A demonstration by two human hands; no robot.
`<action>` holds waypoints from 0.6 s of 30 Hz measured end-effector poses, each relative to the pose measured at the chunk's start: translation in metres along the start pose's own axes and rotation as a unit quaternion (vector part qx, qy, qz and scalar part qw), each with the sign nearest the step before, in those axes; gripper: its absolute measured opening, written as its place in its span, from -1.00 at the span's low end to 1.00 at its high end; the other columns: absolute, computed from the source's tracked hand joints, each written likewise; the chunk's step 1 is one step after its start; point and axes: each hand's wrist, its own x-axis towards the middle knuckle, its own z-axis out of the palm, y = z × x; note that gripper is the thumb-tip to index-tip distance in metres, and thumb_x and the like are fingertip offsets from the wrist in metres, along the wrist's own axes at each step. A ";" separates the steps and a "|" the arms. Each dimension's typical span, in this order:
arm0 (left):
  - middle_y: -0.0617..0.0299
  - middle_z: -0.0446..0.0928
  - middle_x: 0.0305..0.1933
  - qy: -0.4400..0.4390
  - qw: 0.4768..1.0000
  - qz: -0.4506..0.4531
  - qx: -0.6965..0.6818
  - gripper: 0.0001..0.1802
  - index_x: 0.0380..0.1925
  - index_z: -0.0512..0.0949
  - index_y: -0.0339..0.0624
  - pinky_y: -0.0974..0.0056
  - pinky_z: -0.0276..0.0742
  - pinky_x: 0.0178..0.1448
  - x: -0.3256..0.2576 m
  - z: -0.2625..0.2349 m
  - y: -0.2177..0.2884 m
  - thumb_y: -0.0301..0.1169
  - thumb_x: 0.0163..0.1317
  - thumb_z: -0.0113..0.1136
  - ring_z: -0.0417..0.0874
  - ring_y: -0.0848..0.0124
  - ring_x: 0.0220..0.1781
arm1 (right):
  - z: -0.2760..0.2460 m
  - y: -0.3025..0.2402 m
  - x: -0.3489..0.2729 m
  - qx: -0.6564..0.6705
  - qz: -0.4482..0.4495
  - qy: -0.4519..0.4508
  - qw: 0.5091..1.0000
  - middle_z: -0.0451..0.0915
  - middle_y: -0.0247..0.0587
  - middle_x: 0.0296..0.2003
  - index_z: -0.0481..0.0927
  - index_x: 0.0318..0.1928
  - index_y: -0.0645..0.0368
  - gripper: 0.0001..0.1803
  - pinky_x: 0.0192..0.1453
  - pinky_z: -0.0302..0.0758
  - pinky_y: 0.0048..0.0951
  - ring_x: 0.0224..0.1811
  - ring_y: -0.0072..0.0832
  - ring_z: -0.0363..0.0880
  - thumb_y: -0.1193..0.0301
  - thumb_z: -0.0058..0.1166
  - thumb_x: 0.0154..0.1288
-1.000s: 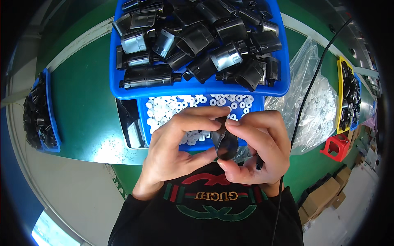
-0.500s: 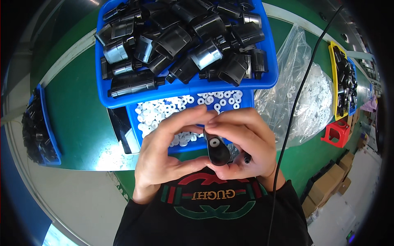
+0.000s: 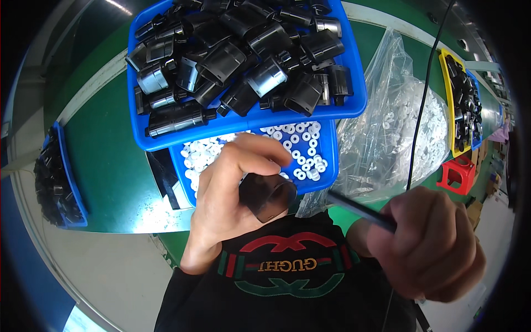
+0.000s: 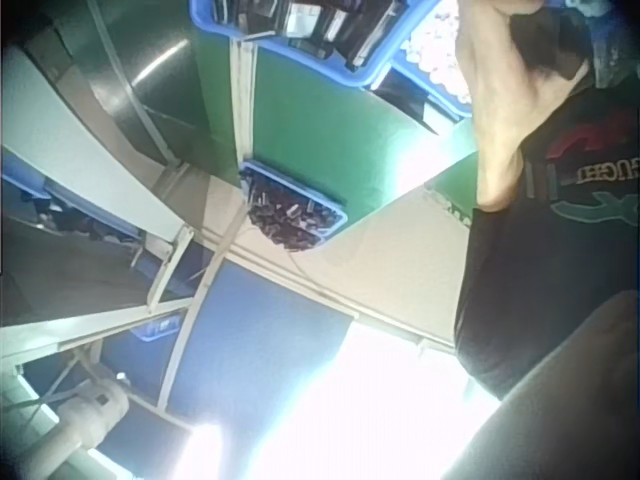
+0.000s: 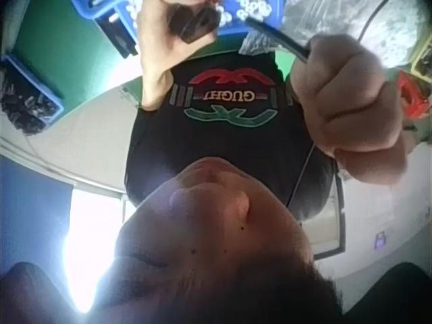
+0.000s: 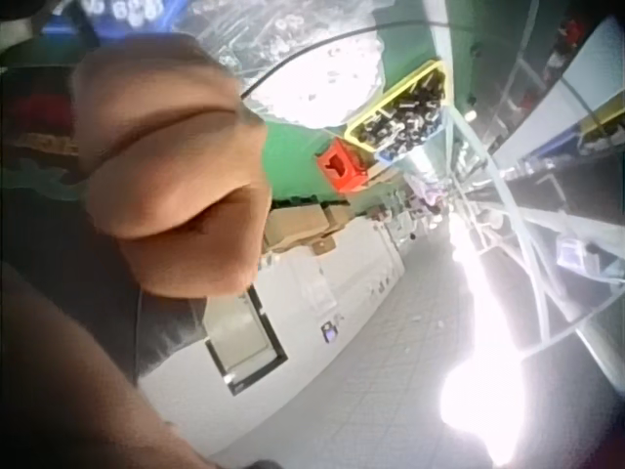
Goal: The person repeatedly picks up black cylindrical components and small white washers from blue trays on a green workbench. They insert the washers into the components by hand and place the assembled units onto a conveyor belt.
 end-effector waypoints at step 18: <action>0.22 0.58 -0.34 -0.089 0.974 -0.139 -0.155 -0.45 -0.25 0.28 -0.12 0.33 0.50 -0.25 0.005 0.000 0.010 -0.58 -0.15 0.48 0.61 0.41 -0.38 | -0.007 0.013 0.023 0.080 0.249 -0.180 0.948 0.43 -0.24 -0.59 0.49 -0.53 0.18 -0.92 -0.63 0.20 -0.51 -0.63 -0.52 0.33 0.51 0.08 0.07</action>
